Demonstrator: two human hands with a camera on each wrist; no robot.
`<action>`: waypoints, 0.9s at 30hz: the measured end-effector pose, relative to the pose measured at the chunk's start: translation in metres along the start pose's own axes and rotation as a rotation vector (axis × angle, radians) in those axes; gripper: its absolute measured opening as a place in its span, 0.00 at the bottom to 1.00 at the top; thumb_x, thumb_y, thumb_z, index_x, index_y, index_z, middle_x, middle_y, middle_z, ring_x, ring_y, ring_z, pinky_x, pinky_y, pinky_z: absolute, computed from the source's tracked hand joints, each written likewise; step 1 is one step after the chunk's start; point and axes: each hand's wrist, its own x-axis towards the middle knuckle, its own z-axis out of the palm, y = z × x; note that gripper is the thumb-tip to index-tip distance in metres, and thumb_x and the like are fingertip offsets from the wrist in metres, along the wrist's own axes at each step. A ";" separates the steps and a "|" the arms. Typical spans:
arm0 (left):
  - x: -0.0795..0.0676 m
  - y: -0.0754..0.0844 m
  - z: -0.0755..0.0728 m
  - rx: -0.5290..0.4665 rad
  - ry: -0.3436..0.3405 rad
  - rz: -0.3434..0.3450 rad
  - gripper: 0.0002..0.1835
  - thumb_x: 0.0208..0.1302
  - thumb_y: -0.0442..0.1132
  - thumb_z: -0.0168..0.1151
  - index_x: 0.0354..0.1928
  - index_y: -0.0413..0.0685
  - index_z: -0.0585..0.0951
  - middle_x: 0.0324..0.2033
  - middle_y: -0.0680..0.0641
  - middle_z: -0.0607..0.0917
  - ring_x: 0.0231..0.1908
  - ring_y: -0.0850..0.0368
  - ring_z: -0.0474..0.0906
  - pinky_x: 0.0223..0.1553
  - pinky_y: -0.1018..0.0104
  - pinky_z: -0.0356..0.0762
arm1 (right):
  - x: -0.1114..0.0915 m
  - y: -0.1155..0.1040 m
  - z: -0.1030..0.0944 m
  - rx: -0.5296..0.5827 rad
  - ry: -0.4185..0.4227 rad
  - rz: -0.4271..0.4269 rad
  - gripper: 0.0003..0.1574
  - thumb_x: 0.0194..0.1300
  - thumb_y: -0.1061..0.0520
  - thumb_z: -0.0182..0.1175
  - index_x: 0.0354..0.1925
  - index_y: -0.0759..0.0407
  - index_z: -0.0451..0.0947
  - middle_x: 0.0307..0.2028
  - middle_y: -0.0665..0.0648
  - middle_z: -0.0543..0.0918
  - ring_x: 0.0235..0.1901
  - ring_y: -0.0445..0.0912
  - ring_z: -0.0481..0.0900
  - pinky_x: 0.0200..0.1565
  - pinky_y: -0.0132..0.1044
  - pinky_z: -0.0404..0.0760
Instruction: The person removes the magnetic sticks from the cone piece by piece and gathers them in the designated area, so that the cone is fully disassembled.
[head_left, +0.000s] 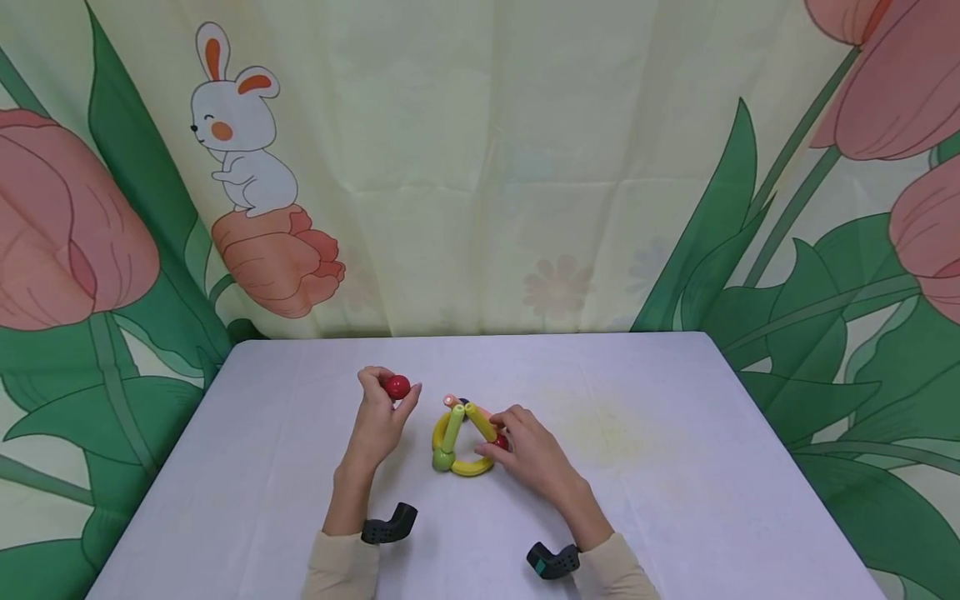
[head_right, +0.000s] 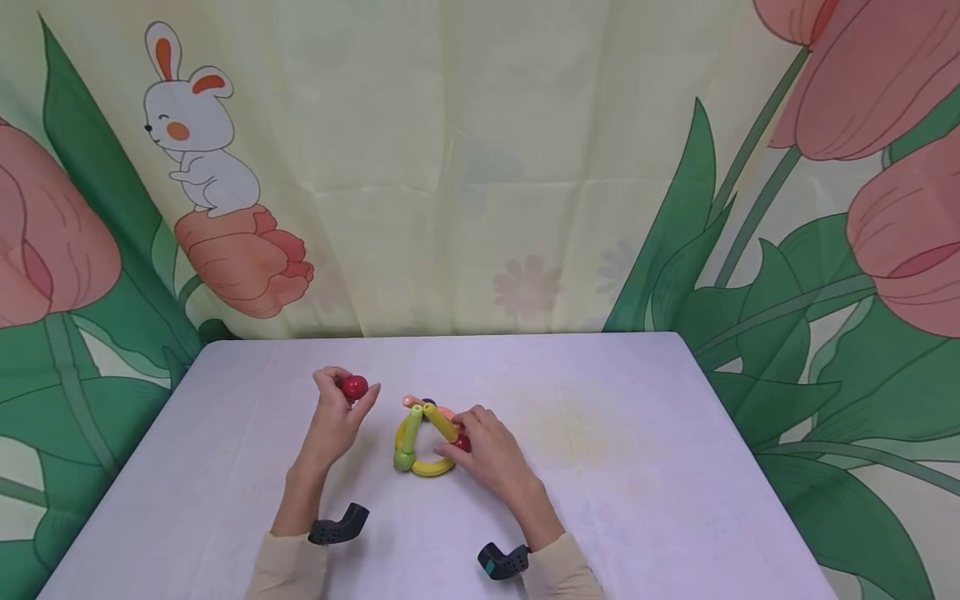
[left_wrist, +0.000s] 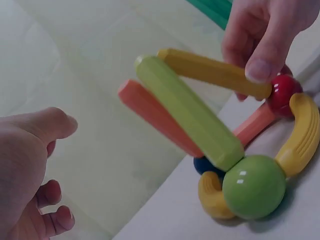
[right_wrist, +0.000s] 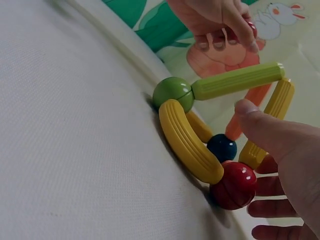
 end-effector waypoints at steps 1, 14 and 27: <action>0.001 -0.003 -0.001 -0.006 0.002 -0.012 0.31 0.67 0.43 0.65 0.58 0.41 0.56 0.53 0.37 0.72 0.52 0.42 0.74 0.52 0.48 0.81 | 0.000 0.000 0.000 -0.002 0.001 0.000 0.34 0.60 0.34 0.67 0.54 0.54 0.79 0.40 0.46 0.75 0.38 0.38 0.69 0.38 0.29 0.74; 0.009 -0.041 -0.021 -0.031 0.141 -0.099 0.31 0.64 0.40 0.69 0.64 0.40 0.65 0.58 0.39 0.71 0.53 0.47 0.71 0.50 0.57 0.78 | -0.001 -0.001 -0.002 -0.005 0.009 -0.009 0.34 0.63 0.32 0.64 0.56 0.54 0.79 0.41 0.47 0.76 0.38 0.38 0.69 0.40 0.30 0.75; 0.004 -0.071 -0.035 0.028 0.249 -0.269 0.32 0.64 0.40 0.69 0.67 0.44 0.69 0.55 0.39 0.76 0.43 0.50 0.76 0.39 0.79 0.72 | -0.002 -0.001 -0.001 0.007 0.012 -0.010 0.33 0.65 0.33 0.62 0.55 0.54 0.79 0.41 0.46 0.76 0.39 0.38 0.68 0.40 0.31 0.75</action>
